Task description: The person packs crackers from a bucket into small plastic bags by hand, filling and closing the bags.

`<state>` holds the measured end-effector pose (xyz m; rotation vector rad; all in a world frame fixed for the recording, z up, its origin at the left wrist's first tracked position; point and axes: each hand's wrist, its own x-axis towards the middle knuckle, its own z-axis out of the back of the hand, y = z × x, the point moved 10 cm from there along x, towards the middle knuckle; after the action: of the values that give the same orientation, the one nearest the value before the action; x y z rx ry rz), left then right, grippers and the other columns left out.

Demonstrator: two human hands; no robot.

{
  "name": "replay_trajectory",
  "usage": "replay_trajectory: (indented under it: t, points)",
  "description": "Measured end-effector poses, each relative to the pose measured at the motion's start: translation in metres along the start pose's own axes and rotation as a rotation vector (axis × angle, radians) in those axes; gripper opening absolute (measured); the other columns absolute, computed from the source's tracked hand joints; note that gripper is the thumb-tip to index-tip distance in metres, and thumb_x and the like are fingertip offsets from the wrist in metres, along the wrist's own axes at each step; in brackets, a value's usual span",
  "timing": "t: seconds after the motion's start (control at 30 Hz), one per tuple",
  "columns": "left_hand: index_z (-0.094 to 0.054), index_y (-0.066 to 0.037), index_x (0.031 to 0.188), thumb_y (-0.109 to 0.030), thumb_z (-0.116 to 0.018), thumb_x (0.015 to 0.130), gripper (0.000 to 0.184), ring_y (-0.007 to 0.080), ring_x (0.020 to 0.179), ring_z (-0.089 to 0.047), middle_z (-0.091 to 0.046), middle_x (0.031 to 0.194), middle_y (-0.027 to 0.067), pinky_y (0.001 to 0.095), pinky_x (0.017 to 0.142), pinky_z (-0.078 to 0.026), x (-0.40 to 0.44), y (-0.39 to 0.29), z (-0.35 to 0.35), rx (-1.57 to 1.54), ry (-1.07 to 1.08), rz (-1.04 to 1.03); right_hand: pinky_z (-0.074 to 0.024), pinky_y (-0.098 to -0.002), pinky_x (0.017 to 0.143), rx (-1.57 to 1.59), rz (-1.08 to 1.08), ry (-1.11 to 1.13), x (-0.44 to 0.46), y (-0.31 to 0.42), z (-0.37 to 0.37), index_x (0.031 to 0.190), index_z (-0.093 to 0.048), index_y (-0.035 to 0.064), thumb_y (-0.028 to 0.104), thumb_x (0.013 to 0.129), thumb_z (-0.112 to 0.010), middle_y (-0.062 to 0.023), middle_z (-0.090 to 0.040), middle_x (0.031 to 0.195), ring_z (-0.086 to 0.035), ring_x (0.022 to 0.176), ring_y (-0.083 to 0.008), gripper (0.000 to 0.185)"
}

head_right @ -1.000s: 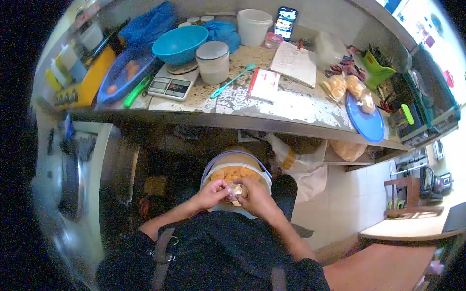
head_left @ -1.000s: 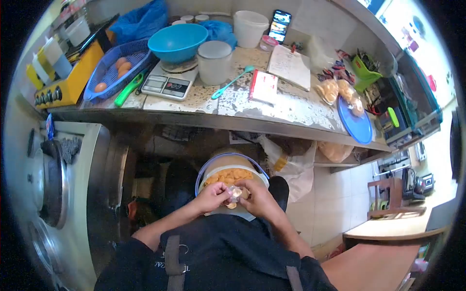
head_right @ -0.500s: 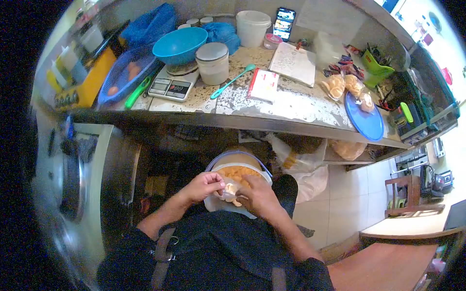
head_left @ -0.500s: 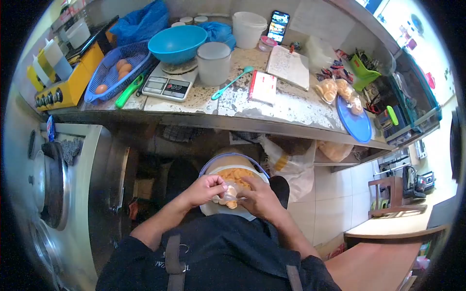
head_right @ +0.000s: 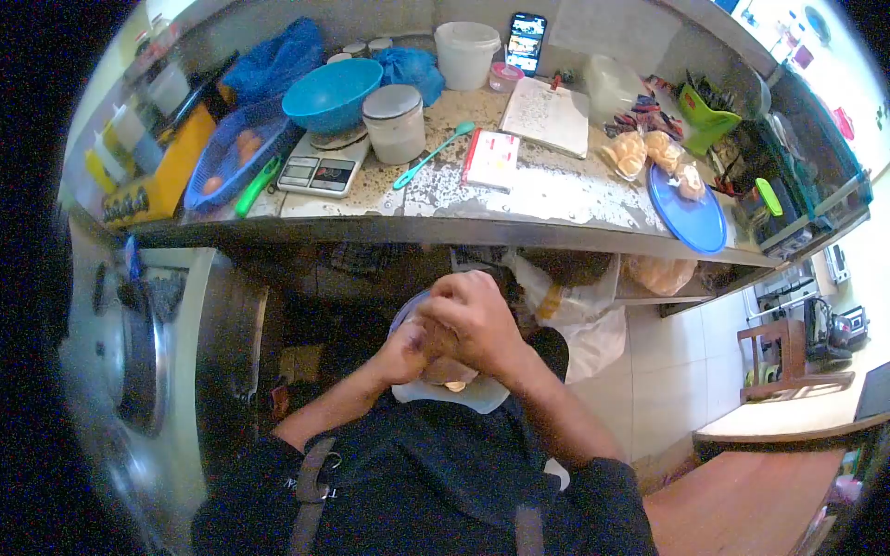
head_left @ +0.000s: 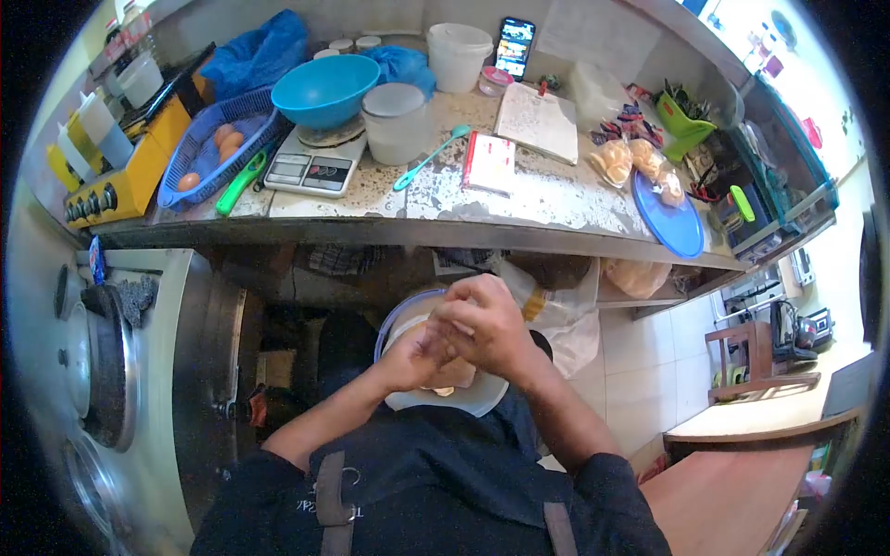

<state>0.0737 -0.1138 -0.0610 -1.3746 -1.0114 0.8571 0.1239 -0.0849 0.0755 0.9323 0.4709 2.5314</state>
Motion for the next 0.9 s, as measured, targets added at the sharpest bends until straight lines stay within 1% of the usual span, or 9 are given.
replay_trajectory:
  t: [0.03, 0.13, 0.2, 0.27, 0.33, 0.57, 0.8, 0.87, 0.9]
  points:
    - [-0.051, -0.004, 0.121, -0.011, -0.056, 0.093, 0.029, 0.0130, 0.109, -0.052, -0.056, 0.117, 0.0050, 0.0287, 0.093, -0.043, 0.003, 0.008, 0.004, -0.054, -0.013, -0.048, -0.0463, -0.0368, 0.069, 0.047, -0.022, -0.034, 0.003, -0.004, 0.005, 0.084, -0.067, 0.0086, 0.012, 0.070, -0.074, -0.0080, -0.060, 0.089, -0.057, 0.080, -0.0261, 0.016]
    - [-0.052, -0.005, 0.119, -0.015, -0.055, 0.093, 0.028, 0.0138, 0.103, -0.057, -0.059, 0.111, 0.0052, 0.0294, 0.090, -0.047, 0.017, 0.010, 0.016, -0.171, -0.095, -0.081, -0.0465, -0.0315, 0.063, 0.206, -0.166, -0.087, 0.006, -0.036, 0.000, 0.083, -0.067, 0.0065, 0.013, 0.074, -0.074, -0.0092, -0.060, 0.077, -0.058, 0.071, -0.0233, 0.013]
    - [-0.047, -0.004, 0.125, -0.017, -0.052, 0.094, 0.034, 0.0167, 0.101, -0.060, -0.059, 0.113, 0.0072, 0.0320, 0.089, -0.049, 0.016, 0.047, 0.013, -0.532, -0.028, 0.310, -0.0453, -0.0267, 0.061, 0.218, -0.253, -0.069, 0.009, -0.060, -0.005, 0.083, -0.067, 0.0047, 0.015, 0.078, -0.074, -0.0062, -0.060, 0.071, -0.056, 0.065, -0.0156, 0.013]
    - [-0.041, -0.004, 0.132, -0.015, -0.046, 0.095, 0.038, 0.0236, 0.108, -0.059, -0.055, 0.123, 0.0114, 0.0401, 0.095, -0.047, 0.019, 0.028, 0.009, -0.694, 0.006, 0.367, -0.0441, -0.0242, 0.061, 0.317, -0.372, -0.097, 0.002, -0.090, -0.016, 0.084, -0.067, 0.0033, 0.015, 0.079, -0.073, -0.0020, -0.062, 0.072, -0.052, 0.064, -0.0084, 0.014]
    - [-0.041, -0.001, 0.131, -0.014, -0.045, 0.095, 0.039, 0.0251, 0.108, -0.059, -0.056, 0.122, 0.0149, 0.0394, 0.094, -0.048, 0.024, 0.017, 0.010, -0.892, 0.059, 0.318, -0.0429, -0.0228, 0.060, 0.340, -0.418, -0.037, 0.006, -0.092, -0.015, 0.086, -0.066, 0.0020, 0.015, 0.081, -0.071, 0.0007, -0.061, 0.072, -0.049, 0.066, -0.0052, 0.014]
    - [-0.046, 0.000, 0.125, -0.014, -0.051, 0.093, 0.035, 0.0218, 0.100, -0.062, -0.060, 0.114, 0.0128, 0.0358, 0.089, -0.050, 0.022, 0.018, 0.011, -0.754, 0.116, 0.370, -0.0403, -0.0224, 0.054, 0.329, -0.618, 0.034, 0.003, -0.101, -0.012, 0.083, -0.063, 0.0010, 0.017, 0.084, -0.069, 0.0035, -0.055, 0.065, -0.045, 0.061, -0.0039, 0.017]
    - [-0.053, -0.001, 0.117, -0.019, -0.059, 0.091, 0.031, 0.0164, 0.095, -0.062, -0.063, 0.106, 0.0076, 0.0308, 0.085, -0.051, 0.024, -0.006, 0.004, -0.657, 0.203, 0.295, -0.0402, -0.0224, 0.055, 0.323, -0.579, 0.047, 0.001, -0.094, -0.015, 0.083, -0.063, 0.0012, 0.018, 0.084, -0.069, 0.0041, -0.053, 0.065, -0.045, 0.062, -0.0039, 0.017]
    - [-0.052, -0.002, 0.119, -0.018, -0.059, 0.091, 0.034, 0.0173, 0.100, -0.061, -0.062, 0.109, 0.0083, 0.0326, 0.088, -0.049, 0.024, -0.006, 0.004, -0.637, 0.221, 0.295, -0.0476, -0.0282, 0.057, 0.325, -0.553, 0.020, 0.001, -0.093, -0.013, 0.087, -0.066, 0.0026, 0.024, 0.083, -0.070, -0.0079, -0.065, 0.070, -0.058, 0.061, -0.0109, 0.022]
    - [-0.050, -0.002, 0.122, -0.018, -0.059, 0.090, 0.037, 0.0182, 0.104, -0.059, -0.061, 0.112, 0.0090, 0.0344, 0.092, -0.047, 0.024, -0.006, 0.003, -0.619, 0.242, 0.298, -0.0476, -0.0282, 0.057, 0.324, -0.551, 0.021, 0.000, -0.092, -0.013, 0.087, -0.066, 0.0026, 0.024, 0.083, -0.070, -0.0079, -0.065, 0.070, -0.058, 0.061, -0.0109, 0.022]
